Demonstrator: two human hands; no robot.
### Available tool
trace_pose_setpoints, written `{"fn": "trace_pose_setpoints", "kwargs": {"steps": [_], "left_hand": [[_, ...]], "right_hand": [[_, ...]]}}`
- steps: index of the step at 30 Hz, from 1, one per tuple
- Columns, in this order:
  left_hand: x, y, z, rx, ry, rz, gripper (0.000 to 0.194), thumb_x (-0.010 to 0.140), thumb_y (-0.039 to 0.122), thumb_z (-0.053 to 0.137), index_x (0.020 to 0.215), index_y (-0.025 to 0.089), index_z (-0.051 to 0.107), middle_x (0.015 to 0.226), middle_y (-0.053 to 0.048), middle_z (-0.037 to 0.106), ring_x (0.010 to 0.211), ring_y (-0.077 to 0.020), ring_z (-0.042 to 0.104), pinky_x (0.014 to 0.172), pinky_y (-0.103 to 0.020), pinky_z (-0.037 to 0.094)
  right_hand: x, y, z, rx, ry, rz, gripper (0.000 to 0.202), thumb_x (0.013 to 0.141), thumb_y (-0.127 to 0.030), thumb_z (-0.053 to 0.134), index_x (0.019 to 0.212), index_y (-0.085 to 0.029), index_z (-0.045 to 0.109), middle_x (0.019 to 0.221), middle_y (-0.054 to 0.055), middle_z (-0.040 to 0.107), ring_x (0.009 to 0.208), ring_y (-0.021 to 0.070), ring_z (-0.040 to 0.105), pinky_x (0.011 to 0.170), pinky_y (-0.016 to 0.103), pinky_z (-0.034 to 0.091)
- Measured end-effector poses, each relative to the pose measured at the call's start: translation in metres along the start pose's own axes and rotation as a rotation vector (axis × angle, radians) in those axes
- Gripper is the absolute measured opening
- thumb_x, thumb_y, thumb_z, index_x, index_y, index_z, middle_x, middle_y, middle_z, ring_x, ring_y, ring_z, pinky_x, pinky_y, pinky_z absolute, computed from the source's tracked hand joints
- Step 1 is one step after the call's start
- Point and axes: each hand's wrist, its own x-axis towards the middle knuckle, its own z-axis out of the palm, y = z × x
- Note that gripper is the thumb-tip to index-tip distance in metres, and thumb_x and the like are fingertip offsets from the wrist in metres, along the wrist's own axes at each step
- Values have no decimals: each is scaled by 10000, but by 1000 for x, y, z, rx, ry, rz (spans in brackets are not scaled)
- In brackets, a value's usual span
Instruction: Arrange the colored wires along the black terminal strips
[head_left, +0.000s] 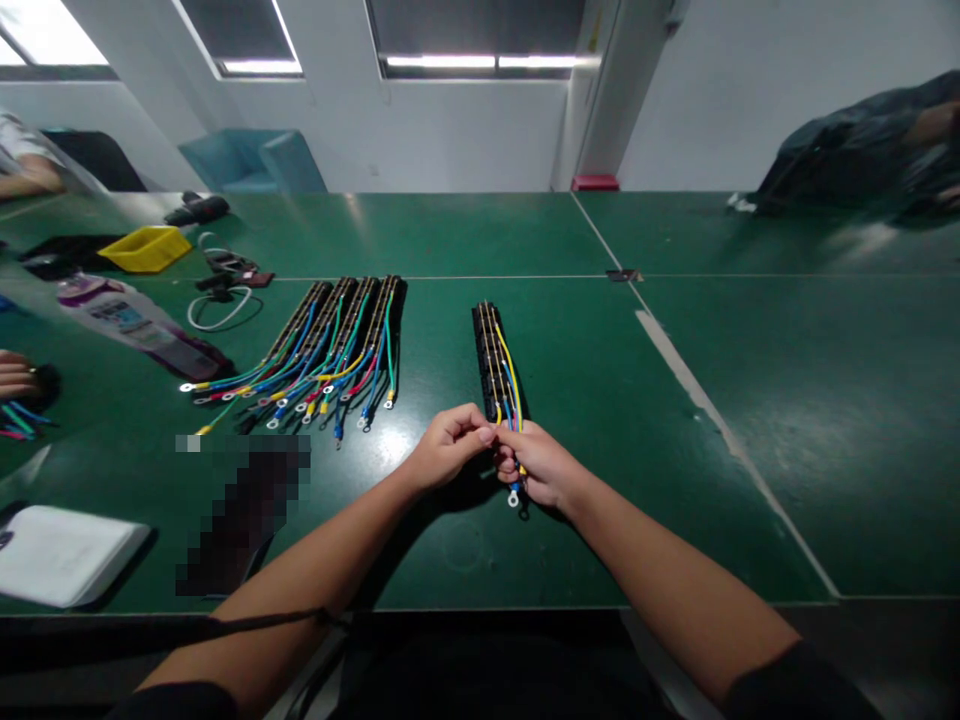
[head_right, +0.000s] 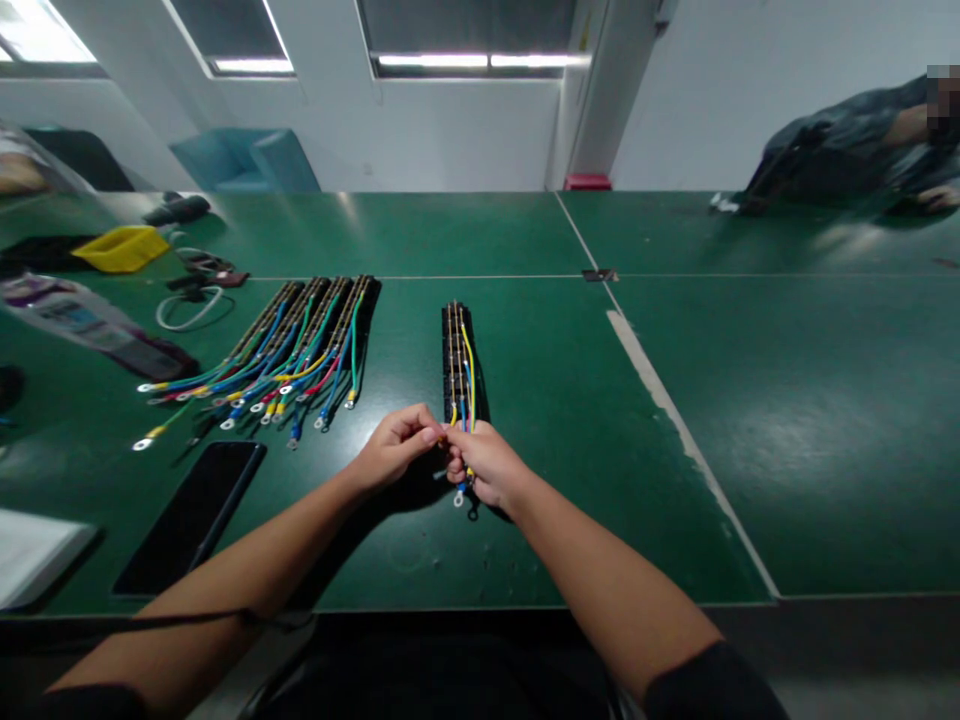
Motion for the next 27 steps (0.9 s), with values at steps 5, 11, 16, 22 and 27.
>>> {"fn": "trace_pose_setpoints", "kwargs": {"steps": [5,11,16,22,27], "left_hand": [[0,-1,-3,-16,4,-20,285,811,392,644,808,117,571,737,-28,627,672,-115,569,651,-223,433],[2,5,-3,106,20,-41,307,837,403,609,742,114,570,708,-26,626,659,-108,549,639,-218,414],[0,8,-1,7,23,-55,285,820,378,640,742,116,558,702,-19,629,638,-98,549,623,-210,413],[-1,10,-3,-43,11,-59,275,803,361,661,743,112,560,706,-17,635,643,-99,558,627,-207,422],[2,11,-3,39,26,-58,315,827,368,631,677,112,525,640,10,579,599,-73,509,584,-180,379]], "right_hand": [[-1,-1,1,-7,10,13,284,772,-279,689,709,-171,434,457,-96,385,333,14,334,346,128,249],[-1,1,1,-40,9,-13,245,804,-250,649,702,-167,441,455,-90,378,330,23,341,330,135,238],[-2,-2,2,-16,38,17,233,811,-227,638,709,-169,436,462,-86,396,326,21,351,330,130,251],[-5,-4,3,-24,51,43,199,841,-200,590,707,-163,448,455,-79,402,328,28,380,326,126,267],[-4,-1,3,-82,35,-7,205,871,-222,554,703,-164,453,457,-79,396,330,43,402,312,137,287]]}}
